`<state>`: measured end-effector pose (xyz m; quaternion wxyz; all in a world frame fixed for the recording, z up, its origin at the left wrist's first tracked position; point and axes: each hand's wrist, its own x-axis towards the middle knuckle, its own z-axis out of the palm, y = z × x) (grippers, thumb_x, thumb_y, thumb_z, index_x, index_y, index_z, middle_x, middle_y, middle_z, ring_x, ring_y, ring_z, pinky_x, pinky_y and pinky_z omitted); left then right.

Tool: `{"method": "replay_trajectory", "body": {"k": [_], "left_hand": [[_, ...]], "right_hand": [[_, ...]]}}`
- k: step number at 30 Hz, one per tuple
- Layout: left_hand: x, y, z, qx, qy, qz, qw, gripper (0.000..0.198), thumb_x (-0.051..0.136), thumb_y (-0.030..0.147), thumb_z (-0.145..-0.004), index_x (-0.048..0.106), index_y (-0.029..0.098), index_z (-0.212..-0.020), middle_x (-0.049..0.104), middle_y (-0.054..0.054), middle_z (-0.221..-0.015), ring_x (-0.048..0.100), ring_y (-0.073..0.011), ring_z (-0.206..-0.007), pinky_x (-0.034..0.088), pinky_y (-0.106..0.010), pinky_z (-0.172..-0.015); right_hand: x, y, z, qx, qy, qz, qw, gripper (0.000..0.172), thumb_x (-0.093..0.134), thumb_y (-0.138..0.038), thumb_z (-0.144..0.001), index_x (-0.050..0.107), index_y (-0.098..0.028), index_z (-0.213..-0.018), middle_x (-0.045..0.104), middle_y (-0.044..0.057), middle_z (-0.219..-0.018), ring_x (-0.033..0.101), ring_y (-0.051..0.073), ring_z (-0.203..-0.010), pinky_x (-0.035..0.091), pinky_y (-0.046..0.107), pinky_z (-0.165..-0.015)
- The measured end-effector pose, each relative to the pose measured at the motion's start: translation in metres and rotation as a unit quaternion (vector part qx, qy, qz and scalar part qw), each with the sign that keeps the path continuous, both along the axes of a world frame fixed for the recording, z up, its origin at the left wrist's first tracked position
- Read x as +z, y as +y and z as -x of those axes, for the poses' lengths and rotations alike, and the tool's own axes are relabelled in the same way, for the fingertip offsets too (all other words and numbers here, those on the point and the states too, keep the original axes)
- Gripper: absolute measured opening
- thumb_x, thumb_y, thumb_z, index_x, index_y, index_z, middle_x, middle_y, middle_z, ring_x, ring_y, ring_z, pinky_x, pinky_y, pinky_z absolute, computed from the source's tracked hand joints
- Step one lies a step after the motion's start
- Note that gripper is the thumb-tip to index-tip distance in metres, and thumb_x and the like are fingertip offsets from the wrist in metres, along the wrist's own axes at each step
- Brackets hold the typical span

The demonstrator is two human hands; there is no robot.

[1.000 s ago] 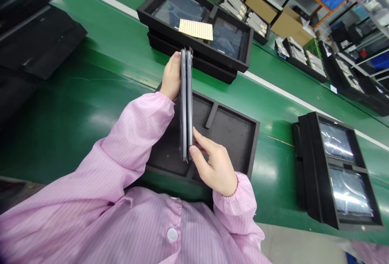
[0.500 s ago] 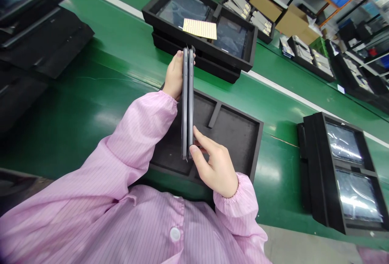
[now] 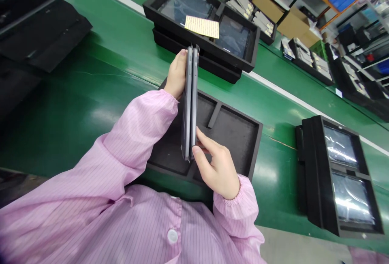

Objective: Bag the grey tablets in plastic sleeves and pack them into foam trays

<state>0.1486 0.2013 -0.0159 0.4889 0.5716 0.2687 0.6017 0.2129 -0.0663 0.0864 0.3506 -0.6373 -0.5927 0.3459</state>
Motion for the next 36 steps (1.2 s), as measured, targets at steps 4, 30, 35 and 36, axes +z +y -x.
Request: {"method": "replay_trajectory", "body": {"k": [4,30,35,36], "left_hand": [[0.004,-0.003,-0.001,-0.006,0.001,-0.002,1.0,0.059,0.037,0.072,-0.096,0.067,0.023,-0.108,0.072,-0.008,-0.109,0.064,-0.0246,-0.123,0.046,-0.04,-0.113],[0.012,-0.001,0.003,0.007,-0.005,-0.027,1.0,0.06,0.037,0.088,-0.079,0.063,0.036,-0.091,0.074,0.002,-0.1,0.062,-0.0247,-0.107,0.05,-0.04,-0.104],[0.008,0.001,0.005,-0.01,-0.009,-0.01,1.0,0.052,0.039,0.082,-0.085,0.061,0.036,-0.089,0.072,0.001,-0.096,0.057,-0.0242,-0.109,0.047,-0.041,-0.103],[0.008,0.001,0.006,-0.016,-0.008,-0.012,1.0,0.053,0.039,0.084,-0.084,0.06,0.036,-0.088,0.071,0.001,-0.096,0.057,-0.0237,-0.107,0.048,-0.041,-0.102]], "right_hand": [[0.001,0.0,-0.002,0.002,0.0,0.007,1.0,0.048,0.051,-0.022,-0.097,0.061,-0.02,-0.145,0.074,0.005,-0.129,0.074,0.025,-0.115,0.065,0.034,-0.093],[0.004,0.002,-0.005,-0.083,0.007,0.018,0.996,0.035,0.061,-0.037,-0.094,0.078,-0.02,-0.12,0.082,0.003,-0.101,0.078,0.023,-0.084,0.068,0.035,-0.078],[0.005,0.004,-0.01,-0.067,0.004,0.029,0.997,0.036,0.059,-0.04,-0.097,0.078,-0.021,-0.122,0.081,0.003,-0.102,0.077,0.023,-0.083,0.067,0.034,-0.075],[0.005,0.004,-0.01,-0.065,0.004,0.028,0.997,0.036,0.058,-0.039,-0.097,0.077,-0.021,-0.123,0.081,0.003,-0.102,0.077,0.023,-0.084,0.067,0.034,-0.075]]}}
